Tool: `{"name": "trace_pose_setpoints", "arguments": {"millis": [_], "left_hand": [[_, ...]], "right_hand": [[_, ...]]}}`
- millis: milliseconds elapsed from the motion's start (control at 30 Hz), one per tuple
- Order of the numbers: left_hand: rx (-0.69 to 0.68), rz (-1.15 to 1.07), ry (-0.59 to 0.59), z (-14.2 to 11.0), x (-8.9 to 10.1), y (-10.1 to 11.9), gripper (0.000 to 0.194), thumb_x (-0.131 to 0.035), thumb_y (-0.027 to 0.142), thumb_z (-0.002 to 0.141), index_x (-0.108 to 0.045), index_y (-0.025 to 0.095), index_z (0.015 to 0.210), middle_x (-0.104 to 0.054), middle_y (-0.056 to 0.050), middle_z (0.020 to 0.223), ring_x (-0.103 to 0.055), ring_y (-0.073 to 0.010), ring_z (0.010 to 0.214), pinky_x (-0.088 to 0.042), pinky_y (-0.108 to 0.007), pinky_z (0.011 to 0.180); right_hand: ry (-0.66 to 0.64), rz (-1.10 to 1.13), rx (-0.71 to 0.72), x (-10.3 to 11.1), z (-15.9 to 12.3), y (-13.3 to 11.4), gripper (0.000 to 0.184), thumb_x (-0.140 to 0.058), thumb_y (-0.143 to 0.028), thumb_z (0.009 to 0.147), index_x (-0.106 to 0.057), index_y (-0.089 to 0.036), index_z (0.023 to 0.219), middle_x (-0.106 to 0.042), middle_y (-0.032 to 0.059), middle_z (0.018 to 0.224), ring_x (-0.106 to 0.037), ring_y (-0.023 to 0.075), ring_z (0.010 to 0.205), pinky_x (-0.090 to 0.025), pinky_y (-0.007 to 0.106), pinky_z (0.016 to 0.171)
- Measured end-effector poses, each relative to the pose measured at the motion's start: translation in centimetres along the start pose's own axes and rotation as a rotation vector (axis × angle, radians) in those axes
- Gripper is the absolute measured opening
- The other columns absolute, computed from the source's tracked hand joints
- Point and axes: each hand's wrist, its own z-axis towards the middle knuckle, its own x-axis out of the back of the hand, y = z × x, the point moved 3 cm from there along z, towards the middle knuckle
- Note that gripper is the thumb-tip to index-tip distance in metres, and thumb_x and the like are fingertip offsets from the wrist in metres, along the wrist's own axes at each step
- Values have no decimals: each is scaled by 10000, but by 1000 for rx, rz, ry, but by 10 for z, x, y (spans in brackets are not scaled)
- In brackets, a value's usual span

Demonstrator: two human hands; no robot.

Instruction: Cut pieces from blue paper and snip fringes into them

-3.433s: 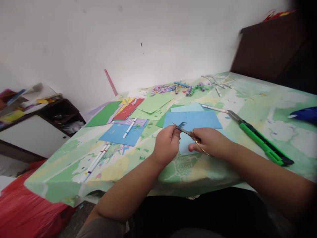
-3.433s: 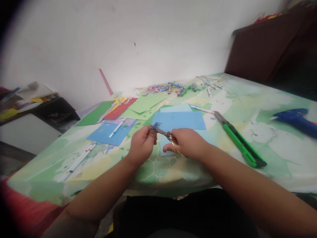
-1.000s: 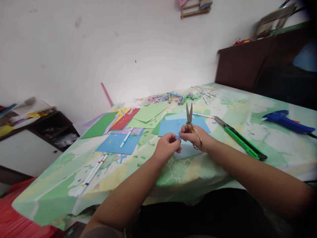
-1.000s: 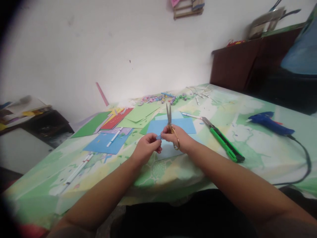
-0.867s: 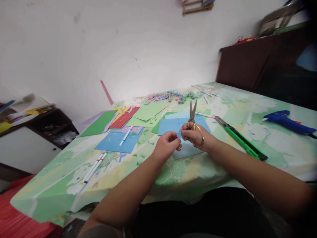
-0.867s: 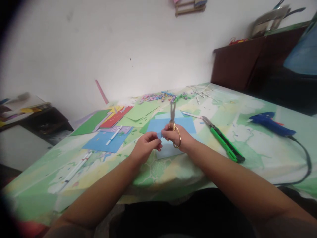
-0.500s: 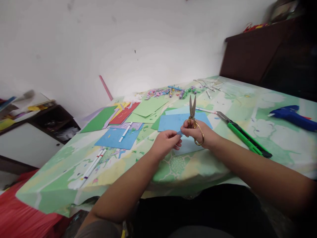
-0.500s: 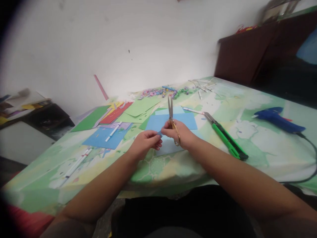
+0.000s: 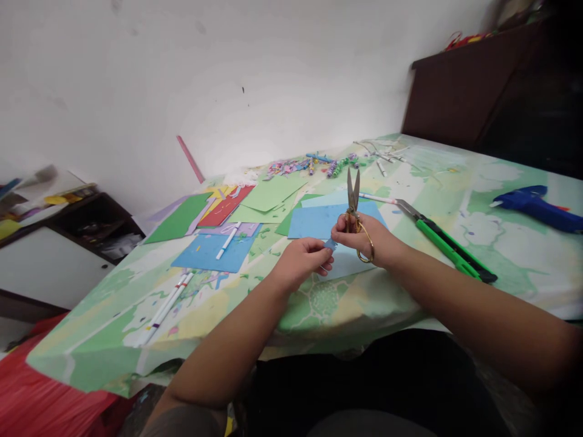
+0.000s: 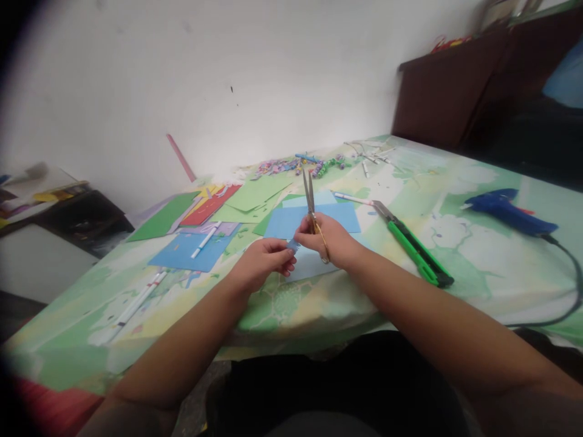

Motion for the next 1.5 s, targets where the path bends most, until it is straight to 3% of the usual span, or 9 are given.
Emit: {"name": "trace_pose_setpoints", "arguments": {"millis": [133,233,333,433,533,933,1167,1500], "left_hand": [[-11,6,-21,0,1,-1,138,-620,251,630,-583,119,610,-576,-23,565,-530,-82,478,-448,-214,469],[-102,-49,112,0,8,2,177,-623,292,629,-591,118,629,-562,-8,556,-519,-79,474,-441,-209,458],[-198,-180,265,-1,16,6,191,-624,307,630,-584,121,645,-557,6,565,-519,-75,479,-444,-210,466],[-271,-281,358,-1,23,9,186,-622,299,630,-568,122,633,-540,19,554,-516,-70,474,-442,-211,476],[-295,-325,407,0,26,10,180,-614,296,633,-558,124,629,-531,26,550,-505,-62,464,-438,-210,484],[-264,-86,281,-1,18,8,120,-563,244,659,-588,129,638,-551,15,565,-519,-69,482,-439,-206,509],[-274,-56,210,-2,15,7,113,-556,234,658,-590,131,626,-550,9,551,-521,-84,482,-451,-219,481],[-288,-1,195,-7,15,10,97,-546,222,661,-587,142,624,-555,10,531,-523,-85,476,-446,-223,495]], "right_hand": [[-27,-31,30,0,-2,-1,222,-597,-346,601,-452,-207,695,-516,-16,645,-465,129,590,-377,278,565],[12,-149,88,3,-5,-5,252,-544,-433,657,-451,-204,706,-483,-20,632,-444,124,582,-360,268,559],[36,-431,161,5,-10,-10,306,-498,-504,681,-430,-206,676,-458,-22,597,-419,124,557,-328,259,529],[-51,-687,189,2,-12,-13,357,-481,-556,673,-406,-208,638,-457,-15,576,-398,124,529,-286,249,491],[-123,-789,178,-1,-13,-13,385,-466,-584,672,-398,-209,615,-470,-8,573,-393,121,514,-264,241,476],[-180,-861,131,-3,-18,-14,450,-435,-658,645,-411,-213,580,-492,1,545,-390,123,486,-232,245,455],[-237,-858,155,-3,-19,-17,451,-427,-656,653,-403,-210,586,-491,0,555,-379,118,487,-223,241,448],[-291,-810,193,-4,-22,-16,397,-454,-594,675,-429,-203,608,-478,-6,547,-369,109,480,-207,244,455]]}}
